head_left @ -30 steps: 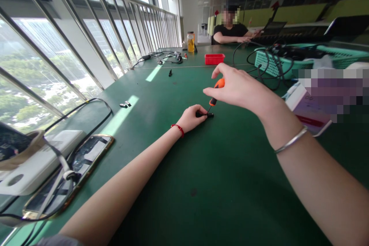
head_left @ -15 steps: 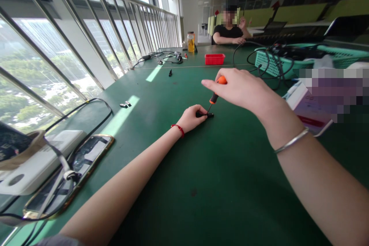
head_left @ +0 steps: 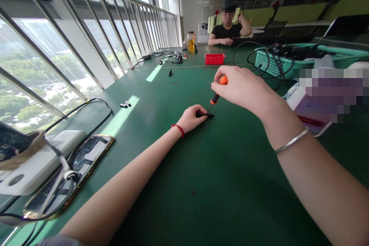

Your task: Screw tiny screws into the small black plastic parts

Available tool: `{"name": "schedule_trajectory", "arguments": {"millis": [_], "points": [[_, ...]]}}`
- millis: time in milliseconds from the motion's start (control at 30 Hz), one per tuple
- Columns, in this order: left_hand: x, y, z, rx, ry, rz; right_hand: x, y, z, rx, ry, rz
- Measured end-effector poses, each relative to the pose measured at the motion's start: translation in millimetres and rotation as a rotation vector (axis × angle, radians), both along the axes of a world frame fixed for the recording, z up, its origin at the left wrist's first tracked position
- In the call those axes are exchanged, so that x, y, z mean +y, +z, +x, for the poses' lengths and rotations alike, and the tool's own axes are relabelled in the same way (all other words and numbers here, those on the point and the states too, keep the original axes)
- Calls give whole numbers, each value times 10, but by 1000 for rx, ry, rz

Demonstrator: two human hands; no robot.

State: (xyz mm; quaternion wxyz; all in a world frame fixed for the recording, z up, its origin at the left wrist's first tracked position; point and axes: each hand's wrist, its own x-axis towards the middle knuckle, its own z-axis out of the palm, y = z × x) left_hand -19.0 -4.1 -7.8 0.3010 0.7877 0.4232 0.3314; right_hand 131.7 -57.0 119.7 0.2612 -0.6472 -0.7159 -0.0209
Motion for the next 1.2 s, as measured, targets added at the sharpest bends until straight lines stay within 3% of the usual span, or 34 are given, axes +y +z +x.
{"name": "schedule_trajectory", "arguments": {"millis": [133, 700, 933, 1067, 1200], "points": [[16, -20, -3, -7, -1, 3, 23, -32, -5, 8, 35, 89], [22, -19, 3, -22, -3, 1, 24, -28, -42, 26, -30, -4], [10, -17, 3, -28, -8, -7, 27, -27, -70, 54, 73, 24], [4, -19, 7, -24, 0, 8, 22, -69, -113, 110, 84, -76], [3, -17, 8, -20, -1, 9, -59, -121, 37, 180, 194, -74]]}}
